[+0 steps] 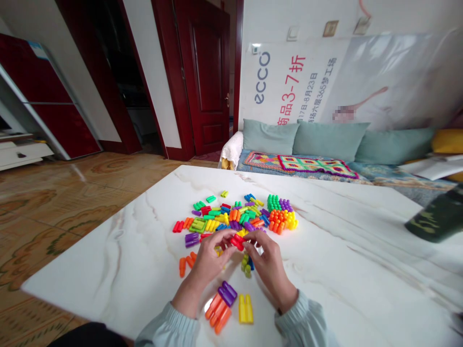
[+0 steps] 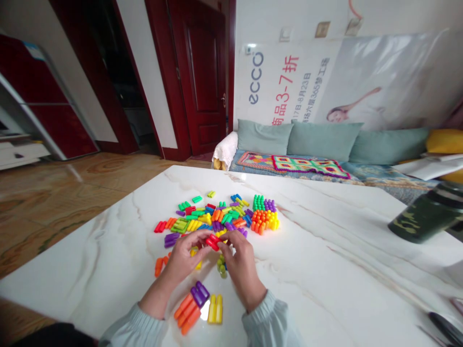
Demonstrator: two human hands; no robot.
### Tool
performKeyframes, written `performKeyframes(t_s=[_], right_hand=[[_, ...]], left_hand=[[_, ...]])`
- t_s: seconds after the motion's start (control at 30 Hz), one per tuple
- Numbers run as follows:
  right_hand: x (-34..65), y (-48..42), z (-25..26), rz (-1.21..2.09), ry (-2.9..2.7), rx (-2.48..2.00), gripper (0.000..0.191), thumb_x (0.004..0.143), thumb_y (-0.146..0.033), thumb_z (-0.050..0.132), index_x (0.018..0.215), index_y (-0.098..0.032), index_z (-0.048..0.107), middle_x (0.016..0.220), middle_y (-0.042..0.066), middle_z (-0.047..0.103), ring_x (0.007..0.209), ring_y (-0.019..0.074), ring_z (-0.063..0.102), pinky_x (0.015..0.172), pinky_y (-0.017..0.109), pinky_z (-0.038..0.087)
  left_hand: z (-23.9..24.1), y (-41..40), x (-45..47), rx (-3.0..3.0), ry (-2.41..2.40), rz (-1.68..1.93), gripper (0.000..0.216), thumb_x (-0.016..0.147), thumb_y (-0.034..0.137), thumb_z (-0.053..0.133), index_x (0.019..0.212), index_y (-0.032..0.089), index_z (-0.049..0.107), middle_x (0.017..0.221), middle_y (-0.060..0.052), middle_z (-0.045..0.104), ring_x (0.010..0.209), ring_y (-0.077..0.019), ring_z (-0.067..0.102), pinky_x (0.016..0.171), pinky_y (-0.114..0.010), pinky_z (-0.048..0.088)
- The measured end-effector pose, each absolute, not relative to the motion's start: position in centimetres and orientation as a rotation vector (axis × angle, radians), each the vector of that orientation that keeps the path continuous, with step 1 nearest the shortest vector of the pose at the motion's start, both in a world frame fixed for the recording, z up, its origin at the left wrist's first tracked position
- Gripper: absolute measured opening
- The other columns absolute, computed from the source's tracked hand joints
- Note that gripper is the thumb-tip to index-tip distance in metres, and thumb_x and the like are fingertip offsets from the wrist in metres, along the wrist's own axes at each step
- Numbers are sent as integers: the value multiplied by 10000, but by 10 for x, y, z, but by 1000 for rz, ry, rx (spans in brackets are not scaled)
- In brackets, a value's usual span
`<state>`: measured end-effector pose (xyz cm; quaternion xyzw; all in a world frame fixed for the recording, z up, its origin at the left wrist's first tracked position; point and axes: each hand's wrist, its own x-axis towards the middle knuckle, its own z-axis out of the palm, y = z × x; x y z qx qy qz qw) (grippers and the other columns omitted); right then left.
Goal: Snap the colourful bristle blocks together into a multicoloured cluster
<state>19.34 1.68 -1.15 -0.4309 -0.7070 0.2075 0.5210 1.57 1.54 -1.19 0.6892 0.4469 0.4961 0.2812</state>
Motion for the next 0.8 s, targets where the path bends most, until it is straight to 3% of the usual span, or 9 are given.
performKeyframes(t_s=[0.1, 0.33, 0.53, 0.67, 0.8], right_hand=[[194, 16, -13, 476, -1734, -1034, 65, 846, -221, 619, 881, -206, 671, 825, 32, 698, 707, 165, 619, 644, 266, 491], [195, 16, -13, 543, -1766, -990, 112, 830, -176, 630, 937, -197, 659, 869, 45, 681, 720, 165, 630, 636, 267, 510], [192, 14, -16, 493, -1806, -959, 198, 828, -158, 623, 1018, -214, 631, 913, 49, 667, 761, 171, 636, 658, 283, 526], [203, 17, -9, 320, -1773, -991, 189, 853, -208, 594, 1041, -212, 611, 898, 46, 650, 727, 153, 617, 634, 276, 519], [248, 33, -8, 22, -1340, -1256, 200, 831, -318, 602, 982, -188, 582, 856, 46, 644, 681, 155, 611, 604, 281, 504]], left_hand=[[-11, 15, 17, 1805, 1183, 1334, 268, 788, 140, 672, 1053, 181, 682, 959, -59, 737, 803, -159, 689, 743, -268, 565], [-14, 17, 19, 1750, 1126, 1298, 79, 782, 163, 682, 860, 166, 671, 797, -22, 713, 700, -146, 686, 677, -243, 558], [-14, 17, 19, 1740, 1103, 1281, 35, 810, 185, 659, 836, 169, 676, 798, -30, 707, 732, -161, 694, 690, -250, 564], [-13, 16, 18, 1818, 1096, 1306, 67, 845, 204, 623, 855, 180, 684, 840, -38, 714, 775, -161, 689, 720, -252, 561], [-13, 18, 17, 1883, 1156, 1333, 104, 853, 229, 609, 829, 185, 700, 806, -36, 721, 743, -159, 683, 687, -245, 556]])
